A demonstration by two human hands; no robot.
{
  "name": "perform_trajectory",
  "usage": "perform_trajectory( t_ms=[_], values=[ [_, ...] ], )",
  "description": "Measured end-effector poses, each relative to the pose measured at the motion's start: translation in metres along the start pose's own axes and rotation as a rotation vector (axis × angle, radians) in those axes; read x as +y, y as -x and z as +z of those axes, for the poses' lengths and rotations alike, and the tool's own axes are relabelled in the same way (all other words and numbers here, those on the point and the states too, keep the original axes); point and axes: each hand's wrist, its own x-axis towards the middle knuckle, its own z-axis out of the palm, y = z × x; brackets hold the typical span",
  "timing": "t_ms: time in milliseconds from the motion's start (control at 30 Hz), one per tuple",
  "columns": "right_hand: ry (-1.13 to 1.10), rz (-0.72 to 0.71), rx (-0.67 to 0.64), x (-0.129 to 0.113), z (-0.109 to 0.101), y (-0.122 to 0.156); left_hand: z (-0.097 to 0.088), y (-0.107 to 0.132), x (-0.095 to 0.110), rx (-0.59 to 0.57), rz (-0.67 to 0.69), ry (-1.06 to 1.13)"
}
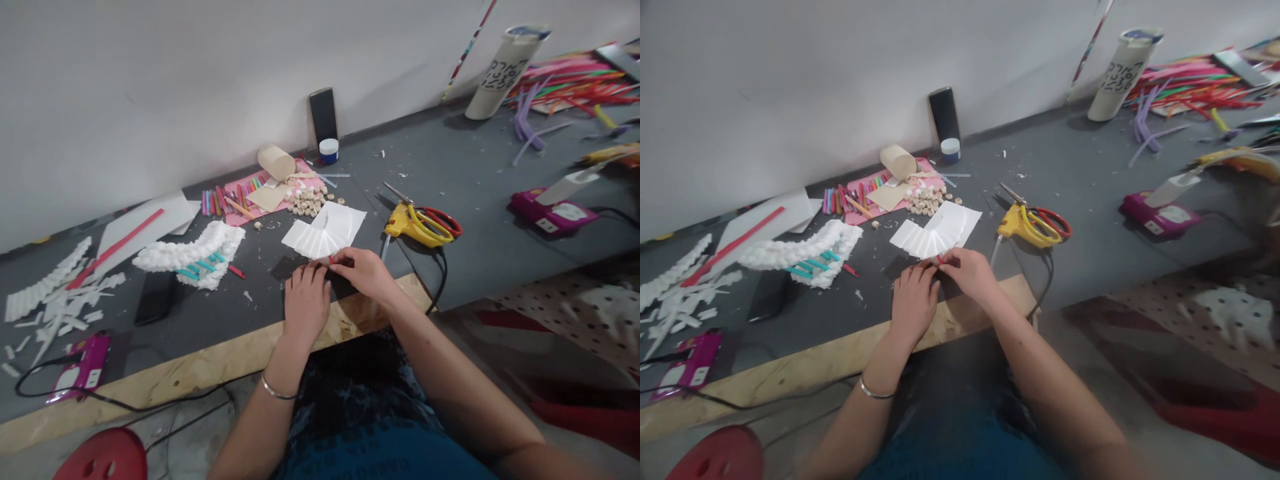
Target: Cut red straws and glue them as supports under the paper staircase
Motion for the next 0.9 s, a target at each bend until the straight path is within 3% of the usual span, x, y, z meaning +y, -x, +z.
perform_trajectory(
  t_ms=[433,733,900],
  values=[
    [0.037,-0.034,0.023,-0.001,0.006,0.003,0.000,-0.001,-0.001,0.002,0.006,0.000],
    [0.128,-0.147,0.170,-0.003,0.012,0.008,0.000,-0.003,-0.002,0.018,0.014,-0.007],
    [0.105,-0.167,0.167,-0.003,0.013,0.009,-0.001,-0.004,-0.002,0.016,0.012,-0.011]
  ],
)
